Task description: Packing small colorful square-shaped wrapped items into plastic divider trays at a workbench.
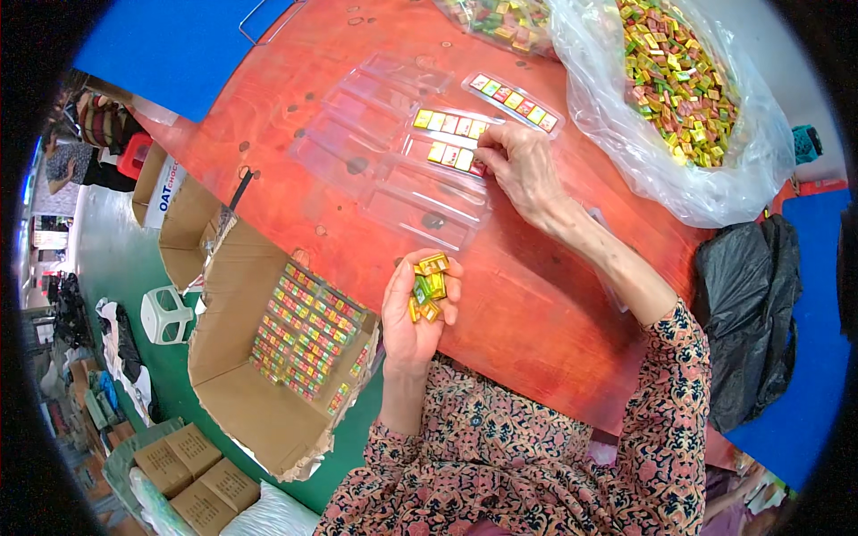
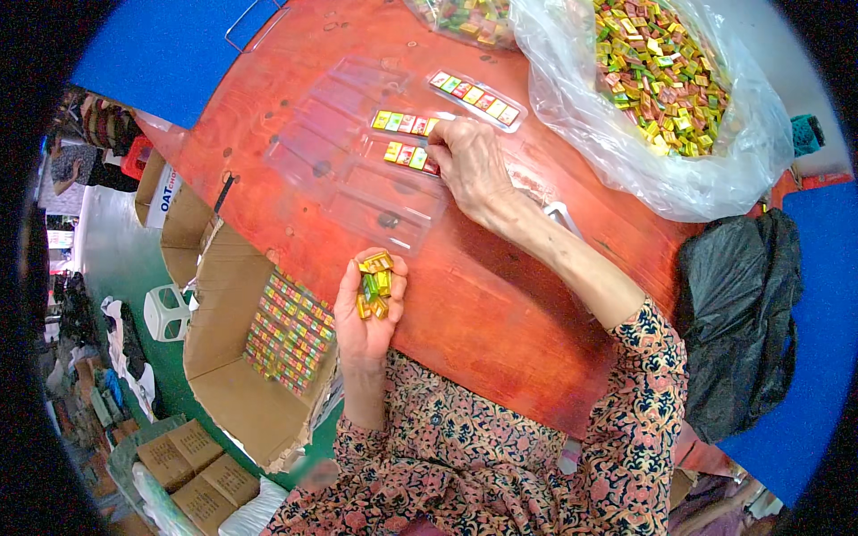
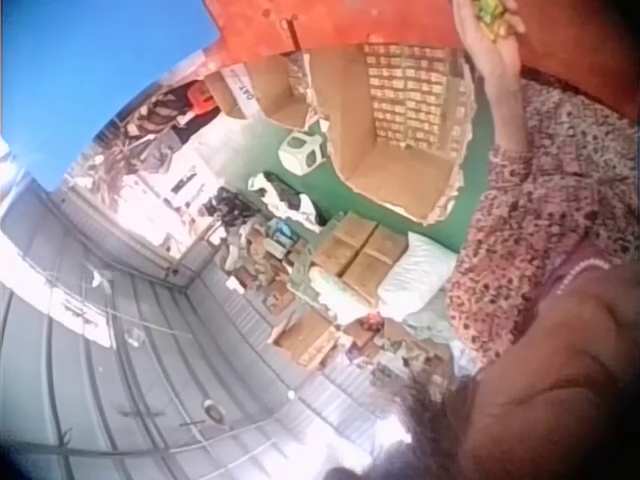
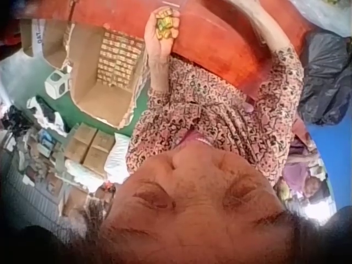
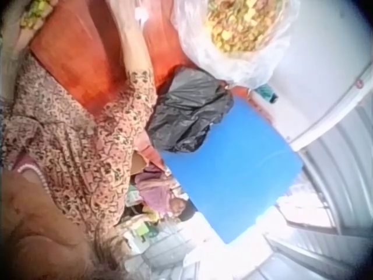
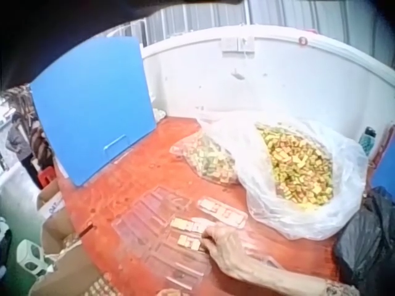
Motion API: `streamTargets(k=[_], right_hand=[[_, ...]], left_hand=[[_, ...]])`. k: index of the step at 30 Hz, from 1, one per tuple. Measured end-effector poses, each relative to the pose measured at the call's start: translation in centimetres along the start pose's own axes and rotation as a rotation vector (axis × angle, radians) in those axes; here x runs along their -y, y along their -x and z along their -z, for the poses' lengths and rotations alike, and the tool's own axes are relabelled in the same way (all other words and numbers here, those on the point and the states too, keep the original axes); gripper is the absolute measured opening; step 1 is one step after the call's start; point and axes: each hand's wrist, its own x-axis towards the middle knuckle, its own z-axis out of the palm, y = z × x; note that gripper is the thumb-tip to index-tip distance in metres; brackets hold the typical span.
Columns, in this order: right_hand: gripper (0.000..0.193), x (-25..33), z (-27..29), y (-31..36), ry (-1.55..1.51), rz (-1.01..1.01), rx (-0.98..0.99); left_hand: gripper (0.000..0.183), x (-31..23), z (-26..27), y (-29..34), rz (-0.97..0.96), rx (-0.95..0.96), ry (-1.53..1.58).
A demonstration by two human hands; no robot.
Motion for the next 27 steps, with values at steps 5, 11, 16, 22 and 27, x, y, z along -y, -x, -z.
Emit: streamTargets(k=[5,11,16,22,27], right_hand=[[0.005,-0.2,-0.1,0.4,0.079,0.090,0.048],[0.010,1.5,0.7,0.8,0.003,0.094,0.127],[0.019,5.3,1.7,2.5,-0.280,0.147,0.505],[0.016,6.0,1.1,4.9,-0.155,0.331,0.483],[0.010,6.8,1.2,6.0,-0.077,0.457,0.300]], left_hand=[[0.034,0.1,0.1,-0.1,-0.009,0.019,-0.010],[0.036,0.0,-0.1,-0.3,-0.007,0.006,-0.031],[0.036,0.1,0.0,-0.3,-0.020,-0.036,-0.040],[0.034,0.4,-0.2,-0.3,-0.009,-0.099,0.025],[0.034,0.5,0.2,-0.3,-0.028,-0.077,-0.047]])
